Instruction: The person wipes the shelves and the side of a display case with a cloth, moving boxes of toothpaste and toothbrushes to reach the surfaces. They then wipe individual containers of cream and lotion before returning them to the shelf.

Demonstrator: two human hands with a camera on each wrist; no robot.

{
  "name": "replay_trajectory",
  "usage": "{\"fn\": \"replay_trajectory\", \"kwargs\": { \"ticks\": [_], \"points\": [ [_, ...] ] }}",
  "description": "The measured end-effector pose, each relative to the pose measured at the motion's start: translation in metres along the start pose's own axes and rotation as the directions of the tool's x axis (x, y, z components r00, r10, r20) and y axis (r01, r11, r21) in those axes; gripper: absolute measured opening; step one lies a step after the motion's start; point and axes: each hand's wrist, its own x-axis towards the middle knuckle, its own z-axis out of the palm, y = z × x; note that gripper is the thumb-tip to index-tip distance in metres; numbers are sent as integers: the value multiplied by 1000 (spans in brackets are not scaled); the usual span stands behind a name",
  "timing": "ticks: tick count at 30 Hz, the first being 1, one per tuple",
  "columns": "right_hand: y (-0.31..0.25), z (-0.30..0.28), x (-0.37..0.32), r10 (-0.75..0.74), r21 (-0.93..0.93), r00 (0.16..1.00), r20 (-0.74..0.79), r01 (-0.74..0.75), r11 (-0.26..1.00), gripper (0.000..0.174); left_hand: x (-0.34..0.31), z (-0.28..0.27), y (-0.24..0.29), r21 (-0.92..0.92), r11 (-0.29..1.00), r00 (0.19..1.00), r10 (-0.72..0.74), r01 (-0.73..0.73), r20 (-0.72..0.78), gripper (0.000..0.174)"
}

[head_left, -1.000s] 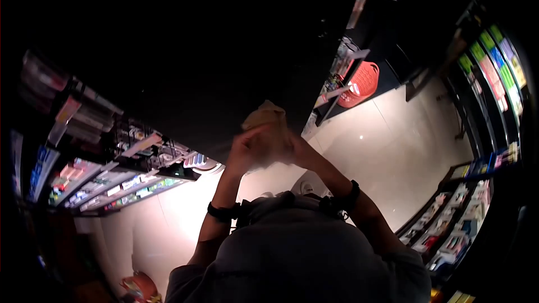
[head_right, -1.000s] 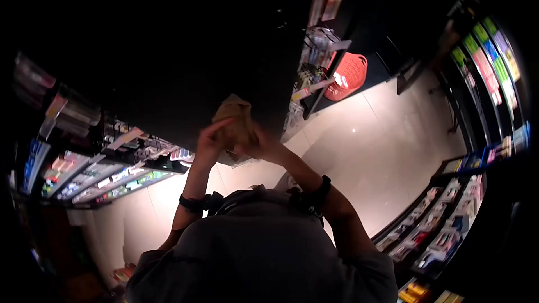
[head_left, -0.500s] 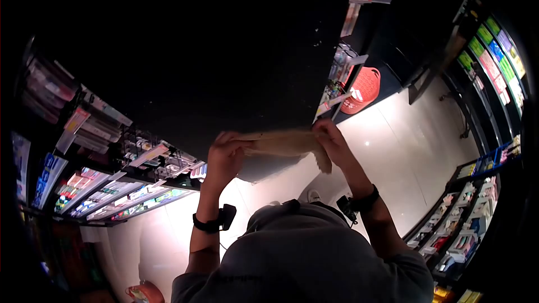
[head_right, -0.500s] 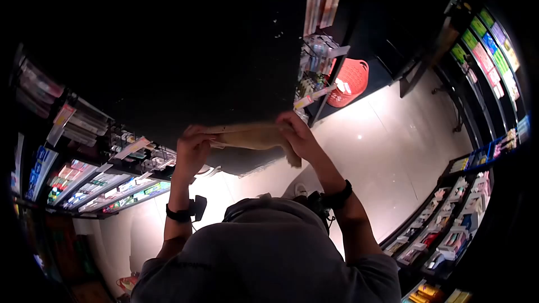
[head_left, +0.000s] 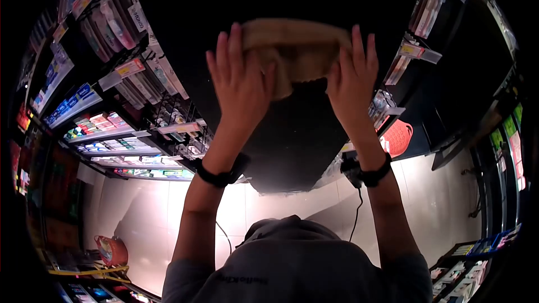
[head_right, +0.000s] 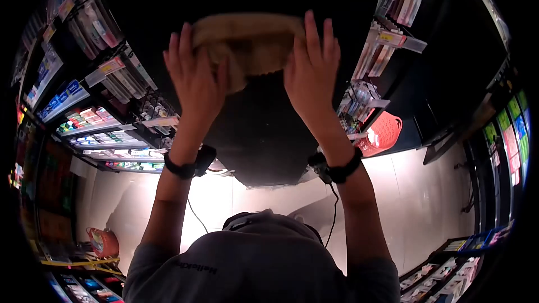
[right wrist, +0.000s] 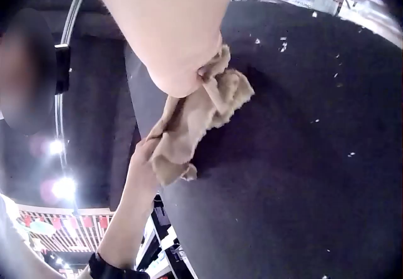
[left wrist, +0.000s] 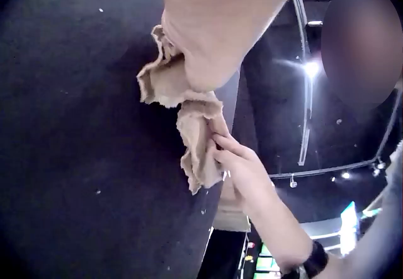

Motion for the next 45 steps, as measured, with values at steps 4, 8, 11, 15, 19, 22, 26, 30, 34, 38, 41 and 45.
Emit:
{"fn": "replay_trajectory", "kwargs": {
  "ticks": [4,8,11,15,19,22,26,30,34,38,41,45],
  "points": [
    [-12,45,-9,81,-23,996,-42,-82,996,38,-17,48,13,39,999,998,-10,8,58,44],
    [-17,75,-80,26,-31,994,106,-22,999,32,-90,81,21,23,998,994,59,-61,95,52],
    [-15,81,-147,-68,49,948,311,55,997,30,-172,88,25,-15,995,903,100,-103,418,58],
    [-21,73,-154,-78,96,940,332,48,994,35,-188,81,27,-245,968,876,67,60,478,60],
    [-22,17,-26,76,37,967,245,-87,995,47,-58,58,14,-53,996,980,79,-71,183,55],
    [7,15,34,98,-49,993,-69,-101,994,52,24,38,13,-75,994,996,73,-76,-45,47],
    [25,34,-7,124,-81,987,-104,-133,988,37,0,49,16,-2,995,982,97,-98,160,49],
    [27,61,-130,188,-97,975,119,-177,979,30,-108,85,35,-156,982,970,138,-108,198,44],
    [23,31,-196,275,-164,889,366,-229,960,23,-188,74,62,-366,929,880,131,52,458,39],
    [56,-1,-196,240,-12,909,340,-251,968,18,-156,66,68,-582,806,953,83,108,292,33],
    [75,-33,-177,310,222,890,334,-394,892,15,-118,54,73,-585,790,949,13,184,316,17],
    [81,-59,-169,385,355,805,451,-557,751,14,-98,43,73,-656,670,863,44,348,503,6]
  ]
}}
